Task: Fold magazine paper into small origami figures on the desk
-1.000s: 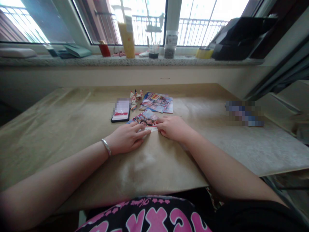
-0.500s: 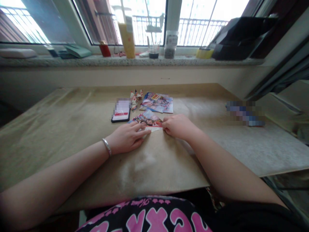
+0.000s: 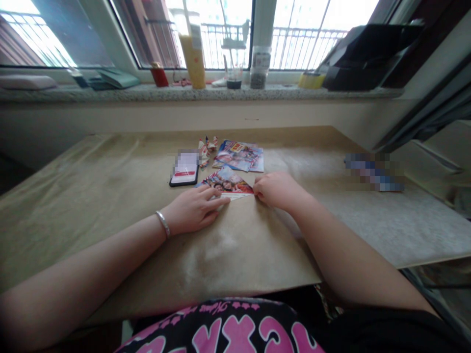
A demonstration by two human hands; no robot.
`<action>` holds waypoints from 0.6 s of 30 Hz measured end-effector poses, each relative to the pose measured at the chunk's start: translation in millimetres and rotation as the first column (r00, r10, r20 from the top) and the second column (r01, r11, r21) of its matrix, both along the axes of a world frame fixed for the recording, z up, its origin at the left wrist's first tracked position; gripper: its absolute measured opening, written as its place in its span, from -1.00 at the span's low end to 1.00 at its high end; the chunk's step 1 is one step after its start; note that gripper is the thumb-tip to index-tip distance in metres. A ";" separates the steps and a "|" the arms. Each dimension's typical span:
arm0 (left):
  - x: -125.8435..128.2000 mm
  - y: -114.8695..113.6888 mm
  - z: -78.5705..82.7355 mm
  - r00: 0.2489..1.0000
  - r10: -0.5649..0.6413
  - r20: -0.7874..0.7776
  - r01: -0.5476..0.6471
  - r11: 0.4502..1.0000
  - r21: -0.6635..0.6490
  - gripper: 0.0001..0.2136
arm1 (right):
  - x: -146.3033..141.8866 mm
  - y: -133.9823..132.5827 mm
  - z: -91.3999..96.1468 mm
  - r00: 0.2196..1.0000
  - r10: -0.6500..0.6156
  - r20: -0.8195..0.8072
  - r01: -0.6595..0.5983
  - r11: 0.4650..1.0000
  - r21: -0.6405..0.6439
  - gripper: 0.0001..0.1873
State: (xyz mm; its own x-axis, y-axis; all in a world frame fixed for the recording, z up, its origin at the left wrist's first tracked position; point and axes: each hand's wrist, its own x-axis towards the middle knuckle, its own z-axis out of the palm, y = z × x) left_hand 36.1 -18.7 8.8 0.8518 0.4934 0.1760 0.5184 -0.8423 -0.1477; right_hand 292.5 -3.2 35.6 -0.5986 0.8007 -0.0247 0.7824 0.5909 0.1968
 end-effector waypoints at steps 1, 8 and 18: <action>0.0 0.1 0.0 1.000 -0.001 0.002 0.001 1.000 -0.004 -0.66 | 0.6 0.2 0.1 1.000 -0.005 0.004 0.005 1.000 0.003 -0.76; 0.5 0.2 0.4 1.000 -0.001 0.012 0.001 1.000 -0.015 -0.66 | -2.1 -3.0 2.8 0.998 -0.023 0.053 0.022 0.999 0.026 -0.74; -4.1 5.8 -5.6 0.998 0.000 0.065 0.005 0.998 -0.067 -0.65 | -14.9 -12.2 3.0 0.985 -0.173 -0.026 0.175 0.966 0.192 -0.75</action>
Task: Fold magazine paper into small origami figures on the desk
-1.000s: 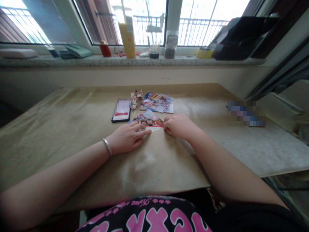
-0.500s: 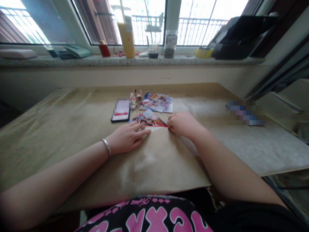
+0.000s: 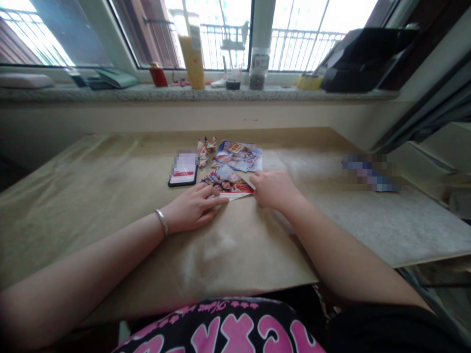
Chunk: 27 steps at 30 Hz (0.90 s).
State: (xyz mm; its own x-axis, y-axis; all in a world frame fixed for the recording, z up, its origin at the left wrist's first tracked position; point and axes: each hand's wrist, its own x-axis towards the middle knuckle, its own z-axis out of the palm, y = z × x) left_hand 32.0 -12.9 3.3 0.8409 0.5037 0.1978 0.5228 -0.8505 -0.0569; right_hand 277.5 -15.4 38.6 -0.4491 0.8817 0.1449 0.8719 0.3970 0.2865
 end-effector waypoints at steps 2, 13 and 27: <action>-0.5 0.6 -0.6 1.000 0.003 0.005 -0.003 1.000 -0.006 -0.65 | -1.3 0.7 -4.5 0.995 0.047 -0.084 -0.045 0.999 0.028 -0.73; 1.5 1.2 -3.9 0.999 0.032 -0.012 -0.032 0.999 -0.026 -0.63 | -14.7 12.9 -36.9 0.860 0.386 -0.333 -0.414 0.910 -0.016 -0.79; -5.0 5.3 0.3 0.999 -0.030 0.035 0.031 0.999 -0.019 -0.71 | -12.5 13.7 -36.2 0.861 0.393 -0.324 -0.424 0.905 -0.027 -0.79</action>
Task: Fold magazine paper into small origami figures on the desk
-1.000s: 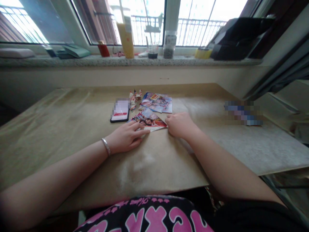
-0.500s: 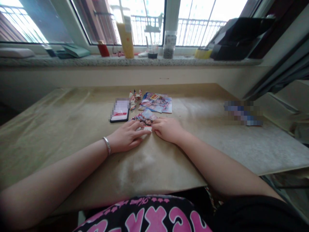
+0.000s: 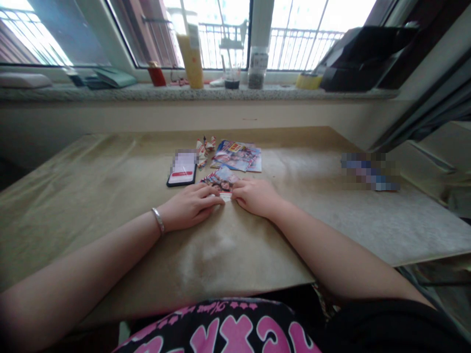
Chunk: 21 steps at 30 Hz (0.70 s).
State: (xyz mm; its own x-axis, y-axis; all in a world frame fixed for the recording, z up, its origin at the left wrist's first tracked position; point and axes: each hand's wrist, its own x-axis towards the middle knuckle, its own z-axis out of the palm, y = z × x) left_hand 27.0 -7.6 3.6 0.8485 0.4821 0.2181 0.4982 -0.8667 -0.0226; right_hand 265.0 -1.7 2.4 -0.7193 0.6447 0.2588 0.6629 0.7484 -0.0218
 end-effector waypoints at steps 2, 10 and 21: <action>-2.7 1.2 1.8 1.000 -0.018 0.017 0.018 1.000 -0.023 -0.72 | 0.5 0.3 -0.6 1.000 -0.002 0.007 0.002 1.000 0.004 -0.78; -9.9 5.4 7.9 0.996 -0.069 0.055 0.074 0.993 -0.094 -0.74 | 2.1 0.7 -1.8 1.000 0.006 0.000 -0.006 1.000 0.011 -0.78; -14.5 4.1 12.4 0.997 -0.051 0.057 0.061 0.978 -0.197 -0.73 | 3.2 0.4 -0.5 1.000 0.026 -0.014 -0.026 1.000 0.012 -0.78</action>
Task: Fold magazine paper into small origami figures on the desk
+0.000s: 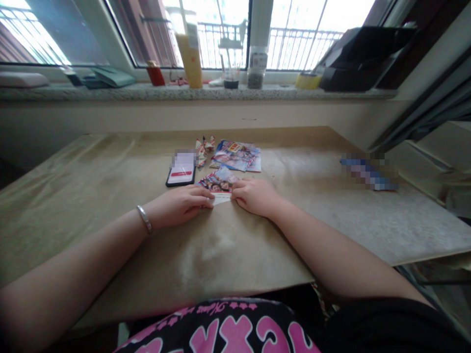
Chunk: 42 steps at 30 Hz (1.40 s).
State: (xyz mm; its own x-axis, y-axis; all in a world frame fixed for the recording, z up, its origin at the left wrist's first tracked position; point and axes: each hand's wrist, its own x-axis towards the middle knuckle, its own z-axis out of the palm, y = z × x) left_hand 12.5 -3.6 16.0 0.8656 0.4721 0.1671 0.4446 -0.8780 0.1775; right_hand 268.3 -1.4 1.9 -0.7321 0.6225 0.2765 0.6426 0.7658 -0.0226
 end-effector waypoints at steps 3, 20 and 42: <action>-2.3 1.7 1.5 1.000 0.005 -0.014 -0.006 1.000 -0.026 -0.72 | 0.4 0.6 -0.7 1.000 0.002 0.004 -0.002 1.000 0.005 -0.78; -20.3 14.1 0.1 0.999 -0.048 -0.002 0.047 0.992 -0.121 -0.67 | 0.3 1.0 -1.3 1.000 0.016 0.000 -0.016 1.000 0.010 -0.78; 0.8 -6.5 -3.6 0.997 0.056 -0.052 -0.050 0.991 0.121 -0.70 | -17.7 -3.9 -3.1 0.985 0.169 -0.030 -0.168 0.985 0.042 -0.73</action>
State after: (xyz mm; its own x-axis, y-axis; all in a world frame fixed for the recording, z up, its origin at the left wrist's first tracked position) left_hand 13.3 -10.0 12.4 0.8492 0.4971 0.1780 0.4974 -0.8663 0.0463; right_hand 250.6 -5.2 -1.2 -0.8155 0.4790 0.3248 0.5036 0.8639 -0.0096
